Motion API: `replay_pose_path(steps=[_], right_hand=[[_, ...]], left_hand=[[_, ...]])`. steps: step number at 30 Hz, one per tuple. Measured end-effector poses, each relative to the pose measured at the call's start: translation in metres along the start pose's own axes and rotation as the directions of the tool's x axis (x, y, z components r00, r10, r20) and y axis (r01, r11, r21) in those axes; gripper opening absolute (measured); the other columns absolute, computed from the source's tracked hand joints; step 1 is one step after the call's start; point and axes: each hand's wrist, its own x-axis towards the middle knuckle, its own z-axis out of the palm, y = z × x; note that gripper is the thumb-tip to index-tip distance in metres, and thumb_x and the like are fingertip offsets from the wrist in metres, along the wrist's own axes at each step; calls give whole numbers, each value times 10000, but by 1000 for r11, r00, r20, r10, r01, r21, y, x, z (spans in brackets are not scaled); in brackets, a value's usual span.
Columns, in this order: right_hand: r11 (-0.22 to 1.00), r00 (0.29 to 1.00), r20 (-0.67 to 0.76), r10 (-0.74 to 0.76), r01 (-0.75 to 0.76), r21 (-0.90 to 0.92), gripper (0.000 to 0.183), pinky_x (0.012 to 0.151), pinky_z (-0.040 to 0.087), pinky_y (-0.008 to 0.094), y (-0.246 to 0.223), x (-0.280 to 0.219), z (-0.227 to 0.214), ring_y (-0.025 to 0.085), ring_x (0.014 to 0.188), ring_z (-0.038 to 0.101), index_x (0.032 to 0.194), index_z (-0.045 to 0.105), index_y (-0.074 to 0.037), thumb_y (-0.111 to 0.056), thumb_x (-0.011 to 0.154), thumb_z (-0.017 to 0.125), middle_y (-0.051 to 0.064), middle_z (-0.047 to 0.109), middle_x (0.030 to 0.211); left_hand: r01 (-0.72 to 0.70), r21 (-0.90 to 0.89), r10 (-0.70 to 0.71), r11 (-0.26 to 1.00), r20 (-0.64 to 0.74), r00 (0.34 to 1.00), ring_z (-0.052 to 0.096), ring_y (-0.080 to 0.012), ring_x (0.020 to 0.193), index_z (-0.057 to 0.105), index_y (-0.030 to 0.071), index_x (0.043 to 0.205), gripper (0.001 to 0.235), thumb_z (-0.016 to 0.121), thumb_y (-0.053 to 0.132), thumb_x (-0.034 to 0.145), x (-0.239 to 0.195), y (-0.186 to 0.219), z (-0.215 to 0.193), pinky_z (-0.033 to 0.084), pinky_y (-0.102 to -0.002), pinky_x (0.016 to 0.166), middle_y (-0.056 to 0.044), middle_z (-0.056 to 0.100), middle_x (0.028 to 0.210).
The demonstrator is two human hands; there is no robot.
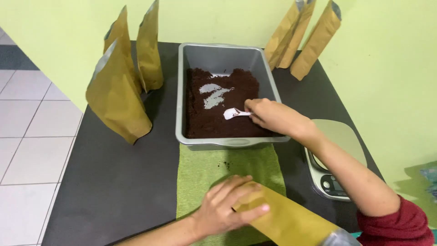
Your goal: Filling stand-up pouches with ground coffee using a spoon and weighing them on a digital scale.
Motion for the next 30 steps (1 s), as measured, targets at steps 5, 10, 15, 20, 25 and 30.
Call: replay_pose_path(steps=[5, 10, 15, 20, 25, 30], right_hand=[[911, 930, -368, -3, -149, -384, 124, 441, 544, 501, 9, 12, 2, 379, 548, 656, 967, 542, 0, 100, 910, 495, 160, 593, 791], [814, 918, -373, 136, -318, -485, 142, 495, 562, 496, 43, 51, 28, 377, 711, 696, 885, 636, -18, 25, 766, 701, 153, 645, 870], [805, 911, -347, 223, -373, -461, 179, 499, 524, 494, 45, 63, 43, 405, 682, 685, 787, 624, -55, -101, 727, 786, 130, 653, 823], [950, 953, -104, 285, -295, -100, 185, 603, 490, 502, 4, 60, 31, 407, 751, 646, 835, 639, -115, 1, 788, 502, 137, 689, 824], [967, 968, -18, 248, -247, 53, 231, 610, 435, 440, -19, 69, 24, 306, 737, 577, 853, 662, -120, -48, 887, 445, 88, 676, 826], [938, 957, 5, 291, -287, 193, 240, 719, 491, 380, -24, 67, 14, 242, 810, 661, 962, 747, -98, -103, 973, 507, 66, 766, 946]], left_hand=[[12, 80, -13, 997, 2, 1000, 726, -311, 1135, 372, 229, 1512, 474, 632, 141, 1125, -2, 2, -7, 664, -434, 945, -125, 676, 1277], [61, 38, -61, 997, 3, 998, 717, -323, 1167, 424, 200, 1474, 386, 566, 118, 1125, -3, 2, -8, 649, -434, 953, -149, 661, 1301], [86, -44, -84, 995, 32, 996, 681, -348, 1190, 386, 202, 1505, 729, 862, 232, 954, -16, -4, -4, 621, -444, 924, -166, 590, 1328], [151, -57, -151, 987, 9, 988, 676, -314, 1141, 408, 197, 1471, 522, 577, 495, 1076, -10, -6, -12, 602, -450, 881, -156, 592, 1289], [210, -98, -211, 973, 6, 978, 670, -295, 1108, 351, 216, 1526, 585, 556, 527, 1075, -14, -8, -9, 592, -444, 847, -159, 578, 1301], [304, -81, -305, 949, 4, 952, 674, -293, 1078, 491, 144, 1393, 623, 676, 543, 951, -15, -9, -9, 595, -442, 857, -153, 606, 1279]])
